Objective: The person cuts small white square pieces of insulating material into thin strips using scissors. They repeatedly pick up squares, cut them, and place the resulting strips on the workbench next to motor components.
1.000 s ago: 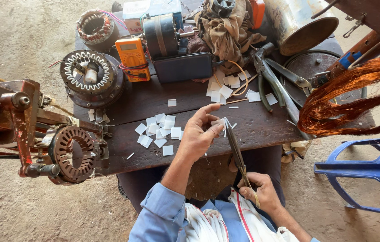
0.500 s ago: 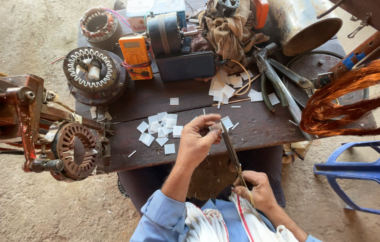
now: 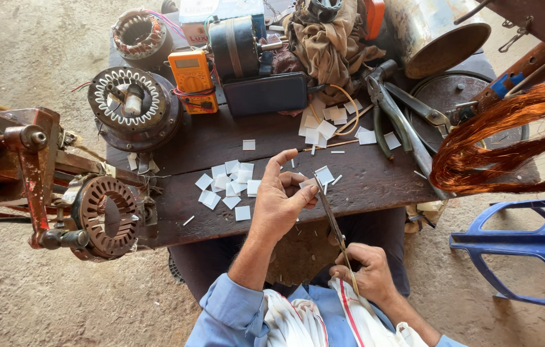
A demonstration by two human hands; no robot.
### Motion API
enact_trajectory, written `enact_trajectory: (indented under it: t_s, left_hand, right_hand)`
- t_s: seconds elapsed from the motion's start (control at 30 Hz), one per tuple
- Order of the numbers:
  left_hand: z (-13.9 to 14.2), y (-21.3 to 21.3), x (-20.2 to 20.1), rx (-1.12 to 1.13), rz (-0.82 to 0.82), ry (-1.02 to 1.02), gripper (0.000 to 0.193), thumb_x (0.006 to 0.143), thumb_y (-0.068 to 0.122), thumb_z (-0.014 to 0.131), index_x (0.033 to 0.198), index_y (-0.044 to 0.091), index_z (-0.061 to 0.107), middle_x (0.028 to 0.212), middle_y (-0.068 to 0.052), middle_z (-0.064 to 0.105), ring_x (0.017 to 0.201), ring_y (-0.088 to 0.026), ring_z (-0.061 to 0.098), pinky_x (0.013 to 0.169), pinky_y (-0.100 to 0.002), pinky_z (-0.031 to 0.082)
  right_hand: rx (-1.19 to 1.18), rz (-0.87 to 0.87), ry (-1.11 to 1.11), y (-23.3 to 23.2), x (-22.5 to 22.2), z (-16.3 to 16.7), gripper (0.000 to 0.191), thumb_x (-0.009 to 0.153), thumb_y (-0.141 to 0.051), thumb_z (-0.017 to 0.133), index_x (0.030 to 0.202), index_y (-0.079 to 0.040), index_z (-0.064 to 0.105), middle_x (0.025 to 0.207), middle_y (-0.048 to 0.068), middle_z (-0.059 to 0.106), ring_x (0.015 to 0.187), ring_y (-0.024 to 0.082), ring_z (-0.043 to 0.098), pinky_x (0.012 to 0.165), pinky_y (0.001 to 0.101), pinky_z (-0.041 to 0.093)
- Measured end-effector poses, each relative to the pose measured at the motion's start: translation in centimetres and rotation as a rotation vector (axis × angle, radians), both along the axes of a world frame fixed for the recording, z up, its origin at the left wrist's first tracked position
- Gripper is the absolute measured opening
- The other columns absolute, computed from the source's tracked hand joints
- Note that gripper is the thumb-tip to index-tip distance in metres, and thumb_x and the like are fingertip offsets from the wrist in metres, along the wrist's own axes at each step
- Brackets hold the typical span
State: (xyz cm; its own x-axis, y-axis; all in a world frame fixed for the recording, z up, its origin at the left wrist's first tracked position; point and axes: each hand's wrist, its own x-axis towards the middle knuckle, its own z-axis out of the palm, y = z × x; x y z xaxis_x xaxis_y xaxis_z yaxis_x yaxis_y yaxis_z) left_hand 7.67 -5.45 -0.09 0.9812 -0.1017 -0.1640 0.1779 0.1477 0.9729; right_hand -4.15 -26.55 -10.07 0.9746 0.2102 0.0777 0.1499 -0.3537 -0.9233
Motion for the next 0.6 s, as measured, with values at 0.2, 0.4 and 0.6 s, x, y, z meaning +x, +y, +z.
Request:
enact_trajectory:
  t_s: [0.2, 0.4, 0.6]
  left_hand:
    - [0.40, -0.06, -0.09, 0.028, -0.022, -0.005, 0.072, 0.086, -0.003, 0.072, 0.149, 0.003, 0.038, 0.091, -0.012, 0.069, 0.078, -0.016, 0.074, 0.062, -0.028, 0.066]
    - [0.51, -0.36, -0.21, 0.043, -0.017, 0.002, 0.072, 0.086, -0.002, 0.072, 0.149, 0.004, 0.038, 0.090, -0.013, 0.071, 0.078, -0.015, 0.074, 0.062, -0.028, 0.066]
    - [0.46, -0.30, -0.18, 0.046, -0.023, -0.004, 0.072, 0.086, 0.000, 0.073, 0.150, 0.005, 0.039, 0.093, -0.014, 0.071, 0.079, -0.015, 0.075, 0.062, -0.028, 0.067]
  right_hand:
    - [0.001, -0.013, -0.002, 0.12, -0.09, 0.06, 0.044, 0.067, -0.046, 0.086, 0.067, -0.005, 0.071, 0.057, 0.001, 0.064, 0.050, 0.013, 0.058, 0.045, 0.0305, 0.043]
    - [0.019, -0.004, -0.036, 0.04, -0.18, 0.03, 0.040, 0.070, -0.042, 0.087, 0.068, -0.005, 0.072, 0.059, 0.001, 0.066, 0.052, 0.012, 0.060, 0.046, 0.0297, 0.044]
    - [-0.014, -0.036, 0.037, -0.11, -0.34, -0.53, 0.033, 0.070, -0.035, 0.088, 0.067, -0.005, 0.074, 0.057, 0.002, 0.068, 0.050, 0.013, 0.062, 0.045, 0.0313, 0.045]
